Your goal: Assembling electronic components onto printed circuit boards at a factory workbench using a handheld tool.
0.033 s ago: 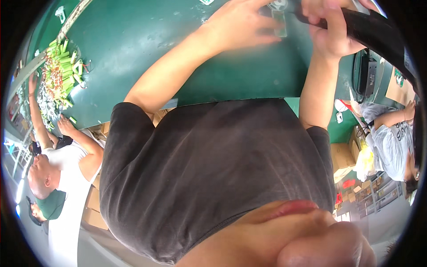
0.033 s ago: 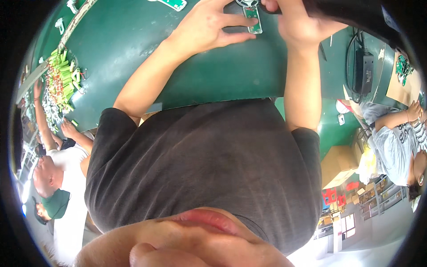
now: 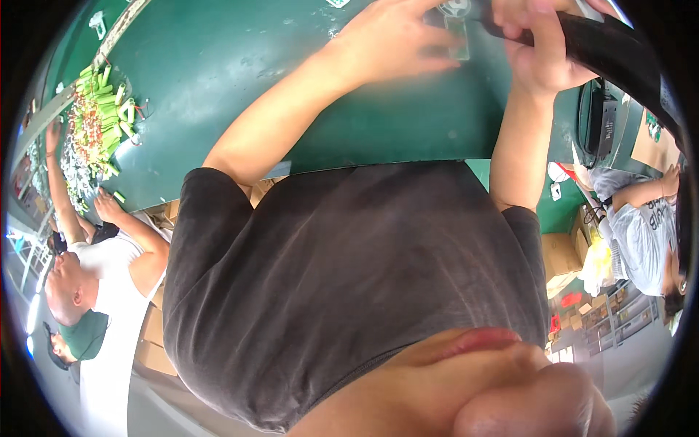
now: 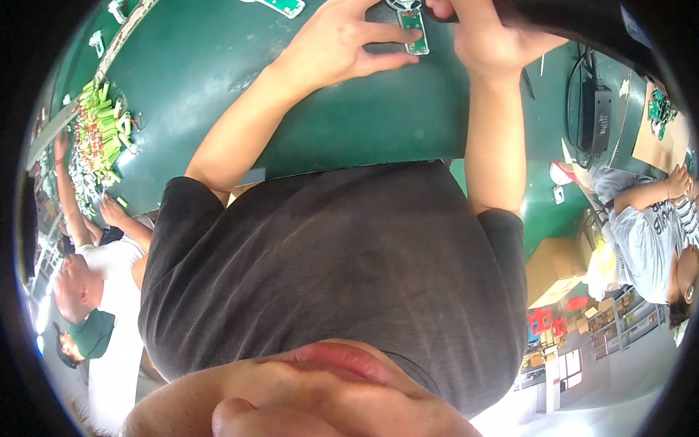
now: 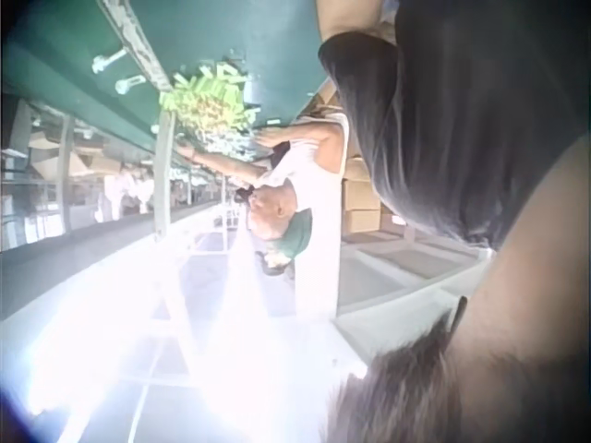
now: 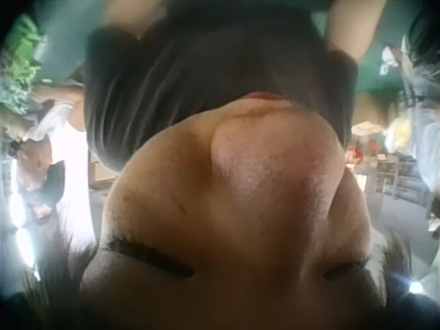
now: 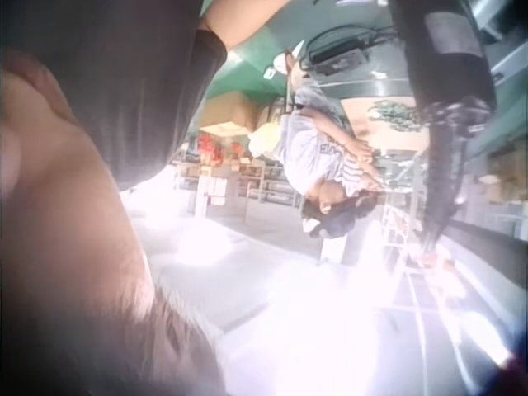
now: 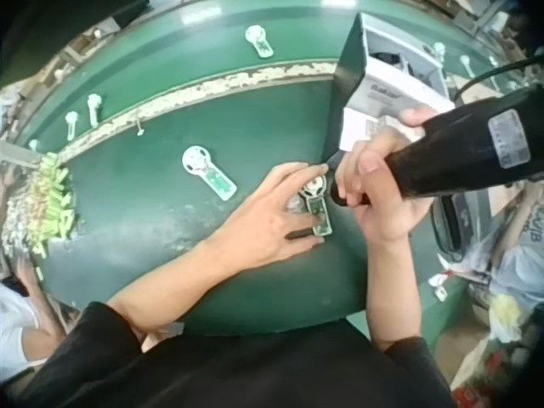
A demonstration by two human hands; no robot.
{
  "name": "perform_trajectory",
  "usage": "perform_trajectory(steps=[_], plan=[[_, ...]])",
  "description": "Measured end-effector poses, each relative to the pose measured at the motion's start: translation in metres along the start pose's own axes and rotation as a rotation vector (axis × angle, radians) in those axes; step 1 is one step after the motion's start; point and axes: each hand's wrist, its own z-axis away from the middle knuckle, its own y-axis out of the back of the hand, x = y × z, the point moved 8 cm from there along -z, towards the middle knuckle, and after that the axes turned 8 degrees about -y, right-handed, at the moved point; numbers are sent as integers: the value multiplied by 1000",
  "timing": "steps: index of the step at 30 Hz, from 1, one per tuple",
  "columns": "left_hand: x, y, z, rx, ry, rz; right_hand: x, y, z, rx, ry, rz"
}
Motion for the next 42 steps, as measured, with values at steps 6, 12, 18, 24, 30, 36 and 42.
perform_trajectory(steps=[6, 12, 18, 24, 30, 36, 42], plan=[[-4, -2, 2, 12, 7, 47, 7, 0, 1, -6, -2, 22], [-5, 1, 3, 13, 9, 66, -3, -5, -4, -35, -6, -48], [-3, 0, 3, 19, -38, 19, 2, -5, 0, -116, 78, -17], [-6, -1, 4, 5, 5, 58, 9, -6, 1, -20, 5, 18], [-7, -2, 6, 14, -11, 42, 22, -5, 7, -127, 23, 37], [-4, -1, 3, 37, 2, 61, 26, -3, 9, -111, 44, 58], [-3, 3, -3, -25, -21, -92, 3, 7, 7, 50, 52, -40]])
